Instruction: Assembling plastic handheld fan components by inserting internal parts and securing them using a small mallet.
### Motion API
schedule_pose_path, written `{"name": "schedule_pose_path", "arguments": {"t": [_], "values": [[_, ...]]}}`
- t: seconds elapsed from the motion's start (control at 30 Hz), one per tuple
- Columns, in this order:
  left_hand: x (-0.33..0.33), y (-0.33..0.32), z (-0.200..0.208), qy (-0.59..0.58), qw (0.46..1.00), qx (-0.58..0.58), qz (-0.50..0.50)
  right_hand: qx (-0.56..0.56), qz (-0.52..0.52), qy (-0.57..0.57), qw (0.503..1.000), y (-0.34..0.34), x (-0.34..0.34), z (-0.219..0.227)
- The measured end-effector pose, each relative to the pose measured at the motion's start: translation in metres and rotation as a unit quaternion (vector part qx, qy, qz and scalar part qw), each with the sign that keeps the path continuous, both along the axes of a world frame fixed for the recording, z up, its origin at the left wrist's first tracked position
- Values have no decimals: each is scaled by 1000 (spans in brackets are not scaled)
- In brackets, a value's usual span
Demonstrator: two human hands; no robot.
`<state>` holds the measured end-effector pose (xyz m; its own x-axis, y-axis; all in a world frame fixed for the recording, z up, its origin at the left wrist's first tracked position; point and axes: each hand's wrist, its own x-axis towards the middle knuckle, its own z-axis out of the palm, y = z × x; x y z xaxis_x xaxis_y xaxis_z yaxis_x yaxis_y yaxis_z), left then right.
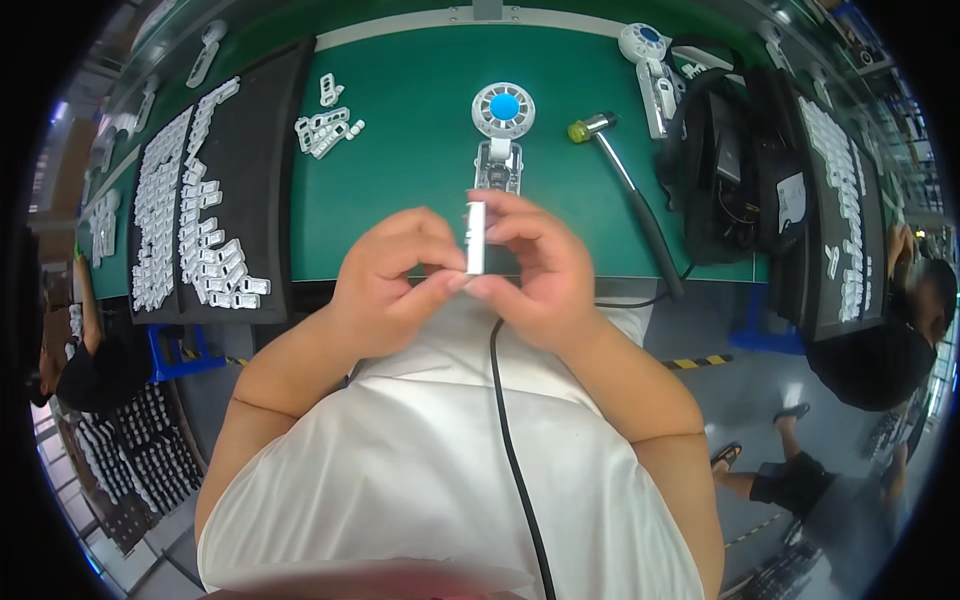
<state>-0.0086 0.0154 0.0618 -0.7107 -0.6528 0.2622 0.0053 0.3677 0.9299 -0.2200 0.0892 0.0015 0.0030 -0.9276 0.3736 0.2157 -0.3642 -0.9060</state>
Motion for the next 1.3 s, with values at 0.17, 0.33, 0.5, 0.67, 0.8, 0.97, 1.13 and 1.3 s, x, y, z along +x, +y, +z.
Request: {"name": "schedule_pose_path", "arguments": {"t": [0.17,0.33,0.5,0.67,0.8,0.97,1.13,1.3], "values": [[-28,-26,-29,-47,984,-151,81,1,-146,217,965,0,-65,9],[-47,-32,-54,-173,947,-233,140,23,-211,544,812,-4,-88,15],[-47,-34,-57,-185,942,-252,123,11,-210,585,783,-7,-85,15],[-46,-35,-55,-181,950,-225,118,2,-208,595,776,-7,-86,16],[-46,-35,-55,-167,959,-199,112,6,-199,594,780,-8,-86,15],[-45,-36,-55,-159,963,-188,109,16,-195,563,803,-10,-81,19],[-44,-34,-58,-158,961,-200,107,-10,-183,534,826,-19,-73,31],[-46,-33,-57,-156,964,-182,116,-46,-125,526,840,-37,-57,41]]}}
